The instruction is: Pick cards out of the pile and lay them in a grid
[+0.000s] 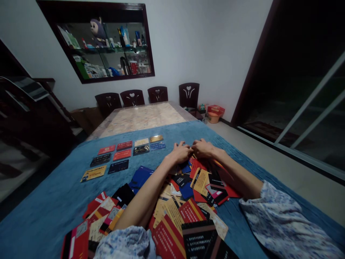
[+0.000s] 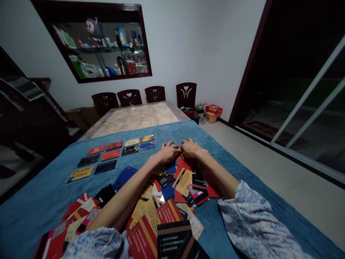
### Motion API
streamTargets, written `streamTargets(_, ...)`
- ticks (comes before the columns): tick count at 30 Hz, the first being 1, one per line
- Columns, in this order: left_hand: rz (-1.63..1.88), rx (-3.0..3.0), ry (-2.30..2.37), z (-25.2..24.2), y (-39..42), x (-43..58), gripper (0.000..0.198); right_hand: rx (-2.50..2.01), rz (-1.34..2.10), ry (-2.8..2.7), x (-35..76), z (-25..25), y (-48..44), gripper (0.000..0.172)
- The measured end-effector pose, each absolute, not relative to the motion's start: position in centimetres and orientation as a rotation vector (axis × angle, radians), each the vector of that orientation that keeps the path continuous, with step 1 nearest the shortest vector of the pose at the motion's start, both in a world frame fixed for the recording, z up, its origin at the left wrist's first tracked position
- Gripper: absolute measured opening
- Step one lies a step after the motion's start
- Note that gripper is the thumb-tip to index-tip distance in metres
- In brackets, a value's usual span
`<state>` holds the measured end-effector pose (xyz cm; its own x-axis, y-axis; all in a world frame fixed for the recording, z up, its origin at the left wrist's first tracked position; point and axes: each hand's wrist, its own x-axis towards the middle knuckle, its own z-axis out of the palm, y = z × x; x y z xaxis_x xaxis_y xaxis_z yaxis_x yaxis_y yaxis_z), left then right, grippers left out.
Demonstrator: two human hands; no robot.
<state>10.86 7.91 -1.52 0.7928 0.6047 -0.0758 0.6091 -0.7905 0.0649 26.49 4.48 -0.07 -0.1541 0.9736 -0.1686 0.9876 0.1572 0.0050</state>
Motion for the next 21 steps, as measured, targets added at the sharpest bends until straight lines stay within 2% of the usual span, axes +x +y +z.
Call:
streamTargets(8, -0.126, 2.962, 1.062, -1.1, 7.1, 10.8, 0.041, 2.088, -0.13, 2.251, 28.2, 0.0, 5.2, 0.046)
streamTargets(11, -0.109, 2.933, 1.136, -1.3, 7.2, 10.6, 0.04, 2.039, -0.199, 2.256, 28.3, 0.1, 5.3, 0.043)
streamTargets(16, -0.039, 2.843, 1.275, -1.9, 7.7, 10.5, 0.039, 2.01, -0.126, 2.281, 27.1, -0.7, 5.2, 0.039)
streamTargets(21, 0.034, 2.707, 1.237, -2.3, 8.7, 10.1, 0.047, 2.005, -0.054, 2.32, 26.0, -1.3, 5.1, 0.034)
